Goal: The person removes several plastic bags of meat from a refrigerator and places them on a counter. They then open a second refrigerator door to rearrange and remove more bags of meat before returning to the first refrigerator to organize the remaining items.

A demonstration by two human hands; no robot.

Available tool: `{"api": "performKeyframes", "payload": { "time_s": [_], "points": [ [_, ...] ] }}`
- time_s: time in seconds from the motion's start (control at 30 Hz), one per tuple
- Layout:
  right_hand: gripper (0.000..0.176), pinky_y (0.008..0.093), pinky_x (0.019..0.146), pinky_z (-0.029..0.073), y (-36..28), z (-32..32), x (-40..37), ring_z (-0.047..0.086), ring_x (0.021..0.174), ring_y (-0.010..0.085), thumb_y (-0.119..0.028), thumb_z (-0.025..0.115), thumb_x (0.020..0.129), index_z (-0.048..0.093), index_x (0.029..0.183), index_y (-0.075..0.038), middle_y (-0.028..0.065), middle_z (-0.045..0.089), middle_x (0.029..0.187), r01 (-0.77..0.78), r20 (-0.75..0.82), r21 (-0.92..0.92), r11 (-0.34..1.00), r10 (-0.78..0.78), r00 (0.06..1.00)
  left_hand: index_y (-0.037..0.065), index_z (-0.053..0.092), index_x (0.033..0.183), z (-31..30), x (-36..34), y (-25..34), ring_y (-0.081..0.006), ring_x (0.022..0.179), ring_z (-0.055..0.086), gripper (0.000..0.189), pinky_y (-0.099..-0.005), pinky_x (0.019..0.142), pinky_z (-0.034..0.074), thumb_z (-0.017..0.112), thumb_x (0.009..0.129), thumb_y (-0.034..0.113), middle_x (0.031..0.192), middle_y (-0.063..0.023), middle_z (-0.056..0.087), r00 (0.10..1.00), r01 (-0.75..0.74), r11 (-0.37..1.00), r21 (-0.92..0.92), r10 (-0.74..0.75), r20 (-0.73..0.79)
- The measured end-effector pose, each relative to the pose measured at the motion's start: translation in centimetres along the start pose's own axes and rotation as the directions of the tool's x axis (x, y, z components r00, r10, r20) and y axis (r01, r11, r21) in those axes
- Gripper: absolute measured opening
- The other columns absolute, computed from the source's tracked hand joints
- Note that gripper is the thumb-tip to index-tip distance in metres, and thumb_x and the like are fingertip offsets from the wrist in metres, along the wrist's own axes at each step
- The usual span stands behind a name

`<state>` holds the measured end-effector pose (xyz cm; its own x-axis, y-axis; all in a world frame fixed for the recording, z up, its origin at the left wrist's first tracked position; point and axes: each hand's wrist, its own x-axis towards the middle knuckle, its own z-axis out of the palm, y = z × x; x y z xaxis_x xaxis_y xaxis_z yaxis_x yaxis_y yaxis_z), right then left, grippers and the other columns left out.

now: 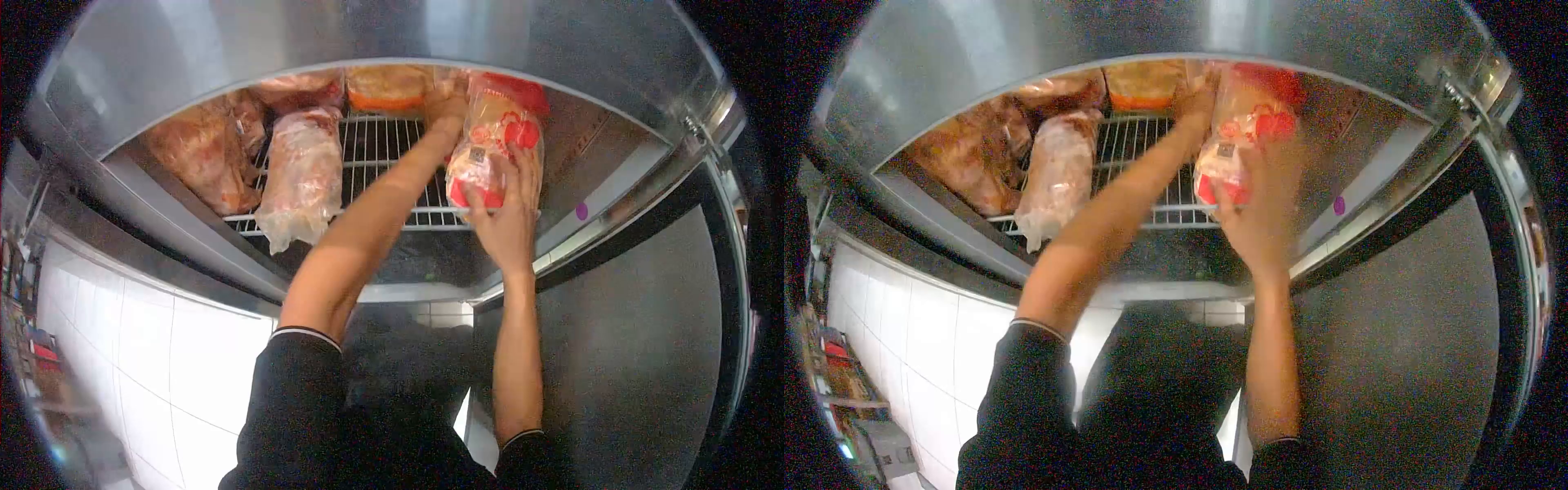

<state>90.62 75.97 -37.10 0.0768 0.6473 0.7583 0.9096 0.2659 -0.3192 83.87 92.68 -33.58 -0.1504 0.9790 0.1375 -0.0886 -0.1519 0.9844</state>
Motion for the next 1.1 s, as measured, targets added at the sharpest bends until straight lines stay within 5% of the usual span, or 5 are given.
{"api": "performKeyframes", "payload": {
  "time_s": [0.13,0.7,0.77,0.93,1.1],
  "points": [
    [0.062,0.0505,0.118,0.025,0.1,-0.5,0.6,0.028,0.144,0.0420,-0.025,0.079,0.079,0.053,0.132,-0.006,0.0202,0.036,0.151,-0.042,0.097,-0.028,0.999,0.045,0.994,0.002,0.065,0.113,4.9,8.1,-6.8,-0.0364,0.110,0.062,0.047,-0.0432,0.096,0.047,0.065,0.085,0.040,0.116,-0.0188,0.067,0.823,-0.564,0.823,0.066,0.567,-0.040],
    [0.078,0.0531,0.120,0.016,0.7,-0.1,2.9,0.021,0.147,0.0393,-0.028,0.085,0.071,0.050,0.136,-0.005,0.0173,0.029,0.157,0.014,0.175,-0.104,0.994,0.004,0.985,0.003,0.065,0.114,3.2,11.1,-8.0,-0.0354,0.115,0.060,0.047,-0.0432,0.098,0.046,0.063,0.084,0.040,0.120,-0.0187,0.066,0.959,-0.211,0.963,0.170,0.170,0.225],
    [0.073,0.0537,0.120,0.017,0.8,-0.3,2.7,0.023,0.147,0.0390,-0.027,0.084,0.072,0.052,0.134,-0.005,0.0165,0.030,0.157,0.032,0.164,-0.057,0.998,-0.023,0.986,0.005,0.066,0.116,-0.4,8.5,-3.4,-0.0338,0.120,0.058,0.049,-0.0415,0.100,0.045,0.060,0.085,0.043,0.126,-0.0188,0.064,0.809,-0.494,0.640,0.589,0.090,0.582],
    [0.056,0.0527,0.120,0.019,-0.6,-1.8,2.1,0.029,0.145,0.0354,-0.021,0.080,0.079,0.059,0.128,-0.006,0.0147,0.036,0.155,-0.033,0.236,-0.011,0.999,0.035,0.971,0.005,0.064,0.122,-7.5,3.5,4.1,-0.0355,0.120,0.058,0.048,-0.0423,0.101,0.045,0.046,0.095,0.041,0.127,-0.0195,0.063,0.629,-0.717,0.495,0.490,0.156,0.762],
    [0.041,0.0471,0.116,0.030,-4.8,-3.3,1.6,0.041,0.140,0.0310,-0.017,0.074,0.086,0.062,0.122,-0.003,0.0170,0.047,0.146,-0.302,0.241,0.388,0.871,0.220,0.945,0.006,0.055,0.135,-20.8,-7.6,12.4,-0.0378,0.122,0.056,0.053,-0.0398,0.106,0.042,0.052,0.098,0.044,0.126,-0.0218,0.063,0.716,-0.642,0.591,0.488,0.235,0.657]
  ]
}}
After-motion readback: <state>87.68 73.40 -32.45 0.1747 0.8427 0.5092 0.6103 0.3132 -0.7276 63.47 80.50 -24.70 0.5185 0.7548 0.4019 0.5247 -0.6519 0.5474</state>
